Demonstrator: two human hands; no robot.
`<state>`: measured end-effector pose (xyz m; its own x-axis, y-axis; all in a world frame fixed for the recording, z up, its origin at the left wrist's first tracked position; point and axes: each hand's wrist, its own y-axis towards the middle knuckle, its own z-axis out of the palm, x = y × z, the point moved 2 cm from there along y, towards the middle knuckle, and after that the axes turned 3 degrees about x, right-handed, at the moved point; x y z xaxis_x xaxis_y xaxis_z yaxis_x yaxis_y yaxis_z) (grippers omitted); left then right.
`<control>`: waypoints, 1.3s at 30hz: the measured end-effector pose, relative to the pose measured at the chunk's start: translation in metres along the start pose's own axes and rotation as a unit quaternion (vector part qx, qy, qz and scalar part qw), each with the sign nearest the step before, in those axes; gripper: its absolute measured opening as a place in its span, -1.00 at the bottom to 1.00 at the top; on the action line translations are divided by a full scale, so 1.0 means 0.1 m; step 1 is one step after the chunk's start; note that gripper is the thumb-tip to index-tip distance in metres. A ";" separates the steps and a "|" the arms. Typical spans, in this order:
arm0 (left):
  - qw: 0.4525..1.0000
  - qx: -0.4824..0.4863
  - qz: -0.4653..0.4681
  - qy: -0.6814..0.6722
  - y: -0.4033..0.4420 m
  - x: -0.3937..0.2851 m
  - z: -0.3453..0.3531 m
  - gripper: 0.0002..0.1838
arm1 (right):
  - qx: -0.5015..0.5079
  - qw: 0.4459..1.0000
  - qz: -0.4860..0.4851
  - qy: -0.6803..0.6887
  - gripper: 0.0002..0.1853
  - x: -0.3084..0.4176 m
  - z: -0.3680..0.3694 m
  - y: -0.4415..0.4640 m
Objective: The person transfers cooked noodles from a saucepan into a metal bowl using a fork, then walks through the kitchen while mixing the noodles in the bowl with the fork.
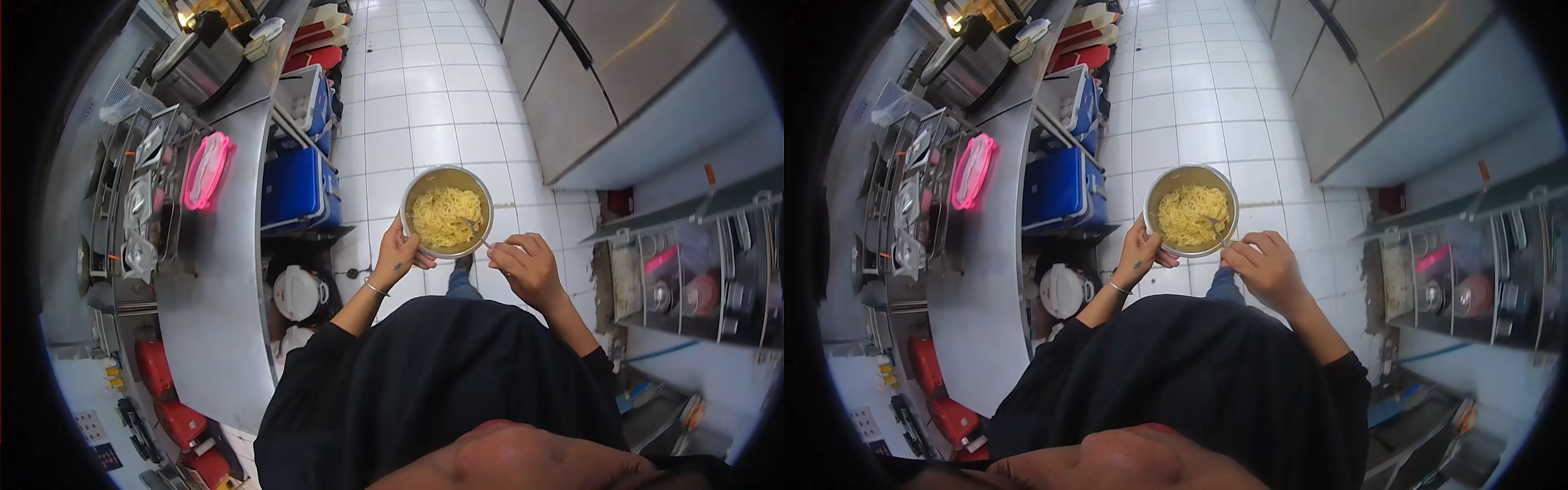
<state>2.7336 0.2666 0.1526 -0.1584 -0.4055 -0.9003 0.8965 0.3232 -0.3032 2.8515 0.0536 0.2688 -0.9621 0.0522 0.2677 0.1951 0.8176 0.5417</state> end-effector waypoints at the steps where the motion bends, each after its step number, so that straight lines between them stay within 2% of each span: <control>1: 1.000 -0.007 0.009 0.000 0.22 -0.09 0.02 -0.40 | -0.014 1.000 0.000 -0.003 -0.78 -0.22 -0.04 0.16; 2: 1.000 -0.016 0.017 0.000 0.46 -0.17 0.07 -0.38 | -0.035 0.999 0.001 0.021 -0.86 -0.56 -0.08 0.30; 5: 0.999 -0.026 0.047 -0.003 1.13 -0.47 0.22 -0.26 | -0.067 0.967 0.224 0.105 -0.95 -1.56 0.16 0.64; 6: 0.998 -0.028 0.058 -0.005 1.33 -0.58 0.25 -0.21 | -0.100 0.914 0.321 0.227 -0.80 -1.82 0.32 0.82; 7: 0.998 -0.036 0.048 0.017 1.52 -0.66 0.26 -0.19 | -0.117 0.880 0.361 0.285 -0.77 -2.12 0.51 0.91; 9: 0.996 -0.058 0.037 0.056 1.85 -0.82 0.18 -0.17 | -0.141 0.802 0.427 0.394 -0.70 -2.67 0.99 1.09; 10: 0.995 -0.069 0.033 0.059 2.04 -0.89 0.11 -0.15 | -0.120 0.777 0.443 0.431 -0.67 -2.91 1.18 1.23; 13: 0.995 -0.098 0.029 -0.010 2.65 -0.90 -0.29 -0.15 | -0.115 0.688 0.470 0.541 -0.68 -3.47 1.73 1.79; 14: 0.993 -0.111 0.037 -0.012 2.85 -0.99 -0.41 -0.16 | -0.105 0.676 0.474 0.554 -0.71 -3.65 1.91 1.99; 17: 0.987 -0.145 0.056 -0.029 3.47 -1.22 -0.82 -0.19 | -0.063 0.770 0.356 0.525 -0.71 -3.93 2.10 2.90; 18: 0.985 -0.156 0.059 -0.041 3.70 -1.29 -0.97 -0.22 | -0.040 0.840 0.297 0.452 -0.72 -4.00 2.14 3.19; 21: 0.981 -0.171 0.061 -0.072 4.35 -1.73 -1.46 -0.31 | 0.011 0.937 0.116 0.330 -0.79 -4.14 2.14 4.01; 22: 0.979 -0.173 0.066 -0.082 4.60 -1.92 -1.60 -0.35 | 0.013 0.956 0.025 0.291 -0.95 -4.30 2.22 4.19; 25: 0.977 -0.189 0.070 -0.069 5.24 -2.36 -2.00 -0.42 | 0.106 0.950 -0.001 0.293 -0.93 -4.78 2.47 4.77; 29: 0.979 -0.185 0.067 -0.049 6.15 -2.76 -2.41 -0.35 | 0.099 0.959 -0.074 0.255 -0.89 -5.38 2.67 5.81; 30: 0.976 -0.194 0.071 -0.068 6.41 -2.86 -2.52 -0.33 | 0.104 0.966 -0.121 0.205 -0.85 -5.55 2.73 6.08; 33: 0.973 -0.212 0.070 -0.058 7.17 -3.34 -2.79 -0.39 | 0.040 0.966 -0.170 0.191 -0.83 -6.04 2.75 6.96; 34: 0.972 -0.215 0.077 -0.056 7.44 -3.45 -2.93 -0.41 | 0.023 0.966 -0.166 0.194 -0.89 -6.21 2.75 7.25; 37: 0.972 -0.208 0.085 -0.069 8.13 -3.82 -3.28 -0.43 | 0.010 0.960 -0.013 0.278 -0.98 -6.86 3.22 7.94; 38: 0.968 -0.223 0.089 -0.072 8.33 -3.94 -3.37 -0.46 | 0.027 0.905 0.108 0.410 -0.86 -7.05 3.52 8.13; 39: 0.966 -0.226 0.088 -0.085 8.54 -4.07 -3.44 -0.42 | 0.046 0.892 0.150 0.424 -0.83 -7.33 3.81 8.31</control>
<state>3.4207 1.0021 0.1529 0.0853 -0.4319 -0.8979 0.6245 0.7254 -0.2896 3.6460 0.9128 0.2189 -0.3715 -0.1436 0.9172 0.3649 0.8859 0.2865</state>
